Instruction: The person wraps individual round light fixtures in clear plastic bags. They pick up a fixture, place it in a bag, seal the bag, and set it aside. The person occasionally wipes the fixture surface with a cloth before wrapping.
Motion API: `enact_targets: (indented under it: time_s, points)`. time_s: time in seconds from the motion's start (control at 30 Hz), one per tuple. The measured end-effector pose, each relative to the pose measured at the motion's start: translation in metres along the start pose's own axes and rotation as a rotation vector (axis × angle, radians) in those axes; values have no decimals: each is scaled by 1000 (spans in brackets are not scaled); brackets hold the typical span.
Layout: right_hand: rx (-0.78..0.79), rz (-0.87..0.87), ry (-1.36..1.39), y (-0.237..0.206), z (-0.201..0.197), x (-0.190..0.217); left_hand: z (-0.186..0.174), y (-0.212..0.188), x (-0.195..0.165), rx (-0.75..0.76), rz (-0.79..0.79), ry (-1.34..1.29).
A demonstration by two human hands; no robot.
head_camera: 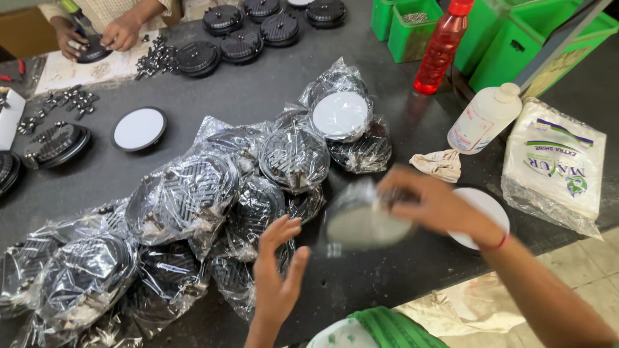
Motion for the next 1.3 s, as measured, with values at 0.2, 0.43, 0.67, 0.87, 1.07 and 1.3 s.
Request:
enact_targets:
  time_s: [0.2,0.43,0.67,0.87,1.07,1.3]
  points:
    - [-515,-386,-544,98,-29,-14,-6,-40,25,-85,-278,-109]
    - [-586,-539,-953,183,3,-88,3,-84,37,1,-312,-120]
    - [-540,-373,-598,99,21,-75,36,-90,37,191,-368,-64]
    - [244,120,76,-91,70,-108,105,-78,43,540,-389,56]
    - [322,859,-91,-261,102,-246,196,-64,35,638,-159,102]
    - [-385,1128,-304,-282,58,-468,269,-96,51,557,140,330]
Point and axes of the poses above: each hand's wrist, its own y-axis towards the middle knuckle, its own z-axis out of the palm, x = y × z, the point moved 4 cm from there along y, towards the middle knuckle, and after that the axes turned 12 degrees about z, right-handed, at the moved point
